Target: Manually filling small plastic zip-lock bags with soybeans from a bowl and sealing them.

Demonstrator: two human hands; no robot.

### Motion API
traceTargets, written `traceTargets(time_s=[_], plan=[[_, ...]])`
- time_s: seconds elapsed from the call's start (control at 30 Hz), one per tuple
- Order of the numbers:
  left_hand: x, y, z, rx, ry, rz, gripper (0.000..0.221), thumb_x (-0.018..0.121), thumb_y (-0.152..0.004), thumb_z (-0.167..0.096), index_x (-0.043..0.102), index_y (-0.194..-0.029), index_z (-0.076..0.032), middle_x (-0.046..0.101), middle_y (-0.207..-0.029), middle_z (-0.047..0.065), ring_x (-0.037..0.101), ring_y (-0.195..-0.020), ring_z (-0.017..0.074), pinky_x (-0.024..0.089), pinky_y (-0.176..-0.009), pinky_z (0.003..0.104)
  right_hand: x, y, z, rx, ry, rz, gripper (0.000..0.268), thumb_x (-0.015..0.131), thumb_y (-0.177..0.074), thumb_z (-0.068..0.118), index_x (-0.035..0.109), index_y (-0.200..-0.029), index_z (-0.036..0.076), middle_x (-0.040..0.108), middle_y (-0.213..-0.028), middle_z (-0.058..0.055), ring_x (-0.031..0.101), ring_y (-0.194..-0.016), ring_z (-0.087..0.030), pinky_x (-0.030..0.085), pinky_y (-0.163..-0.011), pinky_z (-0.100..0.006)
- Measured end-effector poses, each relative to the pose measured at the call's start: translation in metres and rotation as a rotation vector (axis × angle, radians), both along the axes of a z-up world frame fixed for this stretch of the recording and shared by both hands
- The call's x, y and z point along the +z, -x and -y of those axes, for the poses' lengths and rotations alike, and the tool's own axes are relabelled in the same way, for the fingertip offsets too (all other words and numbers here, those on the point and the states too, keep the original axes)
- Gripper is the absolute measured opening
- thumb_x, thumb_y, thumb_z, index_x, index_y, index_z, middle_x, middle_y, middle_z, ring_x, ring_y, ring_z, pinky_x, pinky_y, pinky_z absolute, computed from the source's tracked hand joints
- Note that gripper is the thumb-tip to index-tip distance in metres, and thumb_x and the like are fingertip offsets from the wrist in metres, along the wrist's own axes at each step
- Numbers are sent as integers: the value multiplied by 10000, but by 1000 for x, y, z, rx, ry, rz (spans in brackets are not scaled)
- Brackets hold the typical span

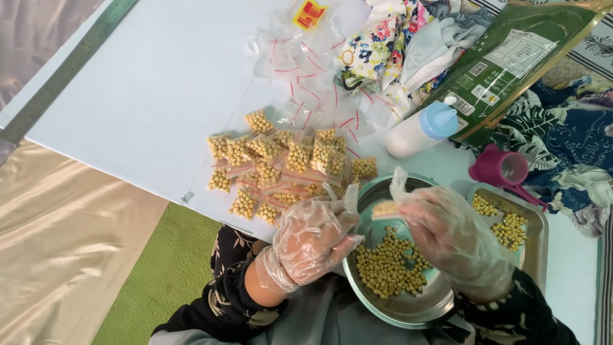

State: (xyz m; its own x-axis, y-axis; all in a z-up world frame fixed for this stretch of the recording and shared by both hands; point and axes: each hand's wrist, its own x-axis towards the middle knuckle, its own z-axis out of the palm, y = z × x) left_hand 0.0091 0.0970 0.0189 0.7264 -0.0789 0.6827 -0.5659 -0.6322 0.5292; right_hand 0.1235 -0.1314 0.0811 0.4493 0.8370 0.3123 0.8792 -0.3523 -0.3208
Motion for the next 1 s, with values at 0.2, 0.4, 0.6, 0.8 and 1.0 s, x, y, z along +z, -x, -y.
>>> traceTargets(time_s=[0.2, 0.4, 0.6, 0.8, 1.0], plan=[[-11, -14, -3, 122, 30, -5, 368, 793, -848, -160, 685, -1175, -31, 665, -1223, 167, 651, -920, 320, 524, -826, 420, -37, -40, -26, -61, 51, 41, 350, 677, -765, 25, 694, -1110, 82, 640, -1164, -99, 625, -1004, -285, 531, -860, -377], [-12, -21, -9, 75, 46, -81, 443, 794, -830, -175, 673, -1233, -38, 641, -1323, 157, 653, -1124, 327, 527, -954, 426, -26, -59, -56, 103, 128, 252, 281, 665, -807, 63, 681, -1084, 111, 626, -1032, -32, 552, -852, -265, 480, -752, -389], [-17, -26, -14, 112, 89, -47, 466, 821, -784, -74, 654, -1213, -1, 655, -1287, 204, 686, -998, 347, 565, -853, 417, -46, -68, -60, 291, 113, 112, 389, 603, -811, 97, 668, -1190, 33, 668, -1182, -91, 595, -1009, -261, 481, -929, -390], [-20, -25, -13, 134, 57, -75, 437, 808, -828, -123, 654, -1221, -10, 646, -1267, 192, 679, -1027, 351, 553, -877, 436, -37, -65, -60, 123, 130, -144, 458, 617, -833, -7, 688, -1266, 124, 706, -1188, -85, 638, -955, -272, 523, -835, -363], [-3, -18, 0, 18, 98, -16, 408, 857, -813, -85, 663, -1167, -31, 644, -1203, 187, 683, -978, 355, 567, -833, 432, -4, -40, -16, 121, 156, -123, 422, 611, -777, 5, 701, -1185, 64, 694, -1202, -128, 640, -964, -335, 518, -816, -423]])
